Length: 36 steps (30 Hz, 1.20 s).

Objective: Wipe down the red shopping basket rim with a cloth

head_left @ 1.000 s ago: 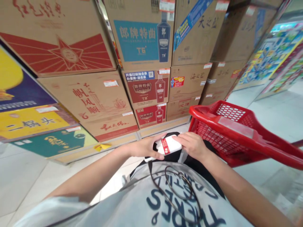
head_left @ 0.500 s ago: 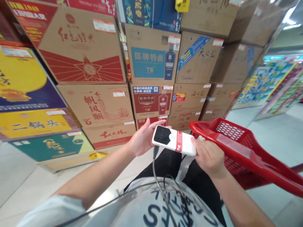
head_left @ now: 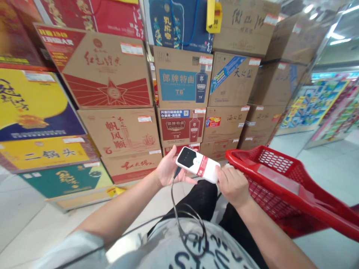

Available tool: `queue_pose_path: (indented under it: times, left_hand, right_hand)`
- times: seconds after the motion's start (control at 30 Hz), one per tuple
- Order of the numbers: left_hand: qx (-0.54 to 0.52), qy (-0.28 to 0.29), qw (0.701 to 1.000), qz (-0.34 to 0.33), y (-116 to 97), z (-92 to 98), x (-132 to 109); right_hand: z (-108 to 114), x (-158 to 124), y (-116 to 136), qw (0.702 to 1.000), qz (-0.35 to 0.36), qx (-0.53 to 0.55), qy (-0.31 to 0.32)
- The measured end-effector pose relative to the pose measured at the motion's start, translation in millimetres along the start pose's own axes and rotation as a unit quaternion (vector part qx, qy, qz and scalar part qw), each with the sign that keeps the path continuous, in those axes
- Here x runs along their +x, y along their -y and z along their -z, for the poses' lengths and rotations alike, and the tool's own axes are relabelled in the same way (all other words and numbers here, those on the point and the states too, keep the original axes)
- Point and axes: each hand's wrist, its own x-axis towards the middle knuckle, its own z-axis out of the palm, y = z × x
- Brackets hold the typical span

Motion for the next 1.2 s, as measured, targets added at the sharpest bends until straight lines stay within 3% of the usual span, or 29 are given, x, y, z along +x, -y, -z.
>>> queue_pose_path:
  times: [0.07,0.2,0.3,0.4,0.5,0.73,0.83,0.97,1.07,1.2]
  left_hand:
    - [0.01,0.001,1.0,0.025,-13.3,5.8,3.1]
    - [0.074,-0.015,0.997,0.006,-38.2,1.9,10.5]
    - [0.144,-0.018,0.989,-0.014,-56.4,-8.8,12.4]
    - [0.197,-0.01,0.98,-0.009,-68.9,-18.2,11.2]
    - [0.236,-0.008,0.971,0.024,-70.9,-22.5,8.5]
    - [0.255,-0.029,0.964,0.073,-62.2,-24.1,2.3]
    - [0.222,-0.027,0.966,0.128,-60.7,-25.2,-3.9]
    - [0.204,-0.062,0.955,0.205,-39.4,-15.6,-22.1]
    - [0.239,-0.065,0.936,0.251,-6.2,1.7,-42.5]
    - [0.283,-0.038,0.921,0.264,36.2,38.0,-79.0]
  right_hand:
    - [-6.8,4.0,-1.8,1.0,0.008,0.001,0.003]
    - [-14.0,17.5,2.8,0.999,-0.011,0.001,0.033]
    - [-14.3,26.6,7.9,0.984,-0.123,0.078,0.101]
    - [-12.4,31.6,13.2,0.942,-0.229,0.181,0.164]
    - [-9.9,32.4,20.2,0.921,-0.263,0.224,0.182]
    - [-6.8,23.8,39.1,0.937,-0.254,0.183,0.156]
    - [-8.6,16.1,41.3,0.957,-0.209,0.153,0.131]
    - [-12.1,4.0,47.1,0.987,-0.037,0.136,0.074]
    - [-18.1,-5.9,63.0,0.978,0.076,0.163,0.105]
    - [-32.0,-19.5,95.7,0.933,0.169,0.24,0.208]
